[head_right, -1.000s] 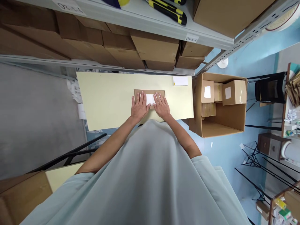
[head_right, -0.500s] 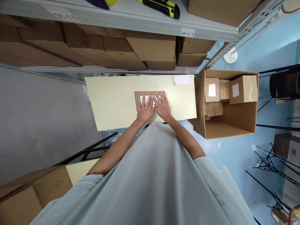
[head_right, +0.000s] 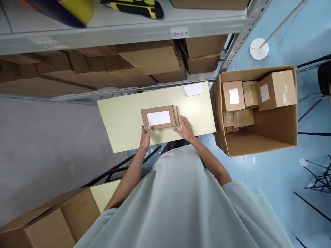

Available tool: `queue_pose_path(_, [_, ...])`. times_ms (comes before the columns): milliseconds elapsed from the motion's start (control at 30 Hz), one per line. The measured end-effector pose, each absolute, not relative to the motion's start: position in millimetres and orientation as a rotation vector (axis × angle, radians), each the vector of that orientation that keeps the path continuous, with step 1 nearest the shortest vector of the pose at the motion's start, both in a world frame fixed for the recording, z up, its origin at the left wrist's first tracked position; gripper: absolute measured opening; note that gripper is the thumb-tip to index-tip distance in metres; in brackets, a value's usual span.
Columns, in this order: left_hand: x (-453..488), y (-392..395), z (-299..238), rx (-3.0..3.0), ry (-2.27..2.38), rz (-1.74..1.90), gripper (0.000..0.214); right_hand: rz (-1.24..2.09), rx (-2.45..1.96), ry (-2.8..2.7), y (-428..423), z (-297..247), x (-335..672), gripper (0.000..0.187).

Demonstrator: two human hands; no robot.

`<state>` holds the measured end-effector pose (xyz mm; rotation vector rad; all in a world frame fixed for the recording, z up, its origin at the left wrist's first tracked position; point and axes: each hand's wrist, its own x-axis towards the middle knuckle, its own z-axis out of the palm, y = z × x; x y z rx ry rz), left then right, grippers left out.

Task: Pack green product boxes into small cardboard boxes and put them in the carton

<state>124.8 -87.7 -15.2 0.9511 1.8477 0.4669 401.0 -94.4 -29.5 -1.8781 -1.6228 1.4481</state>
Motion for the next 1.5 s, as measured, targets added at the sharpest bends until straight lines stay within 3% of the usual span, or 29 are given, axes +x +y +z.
queue_pose_path(100, [150.6, -98.0, -2.0, 0.842, 1.834, 0.593, 0.1, 1.454, -1.7, -1.522, -102.3, -27.6, 406.2, 0.097])
queue_pose_path(200, [178.0, -109.5, 18.0, 0.927, 1.705, 0.755, 0.086, 1.24, -1.663, -1.466, -107.3, -10.9, 420.8, 0.079])
queue_pose_path(367, [219.3, -132.0, 32.1, 0.921, 1.738, 0.822, 0.067, 0.908, -1.92, -1.455, -128.9, 25.8, 463.8, 0.055])
queue_pose_path(533, [254.8, -162.6, 28.0, 0.959, 1.75, 0.765, 0.055, 0.972, -2.178, -1.512, -174.8, 41.7, 497.5, 0.047])
queue_pose_path(833, [302.6, -258.0, 56.3, 1.058, 1.653, 1.04, 0.044, 0.745, -2.055, -1.535, -302.3, 69.3, 531.5, 0.054])
queue_pose_path(1067, [363.9, -311.5, 87.1, 1.12, 1.562, 1.008, 0.06, 0.601, -2.036, -1.47, -393.8, 115.0, 583.3, 0.06])
queue_pose_path(1300, [416.9, -337.9, 130.0, 1.158, 1.665, 1.027, 0.061, 0.687, -2.103, -1.469, -418.6, 133.4, 632.1, 0.068])
queue_pose_path(1500, [530.3, -330.7, 142.1, 1.242, 1.683, 0.916, 0.05, 0.749, -2.144, -1.322, -429.5, 112.6, 732.2, 0.078])
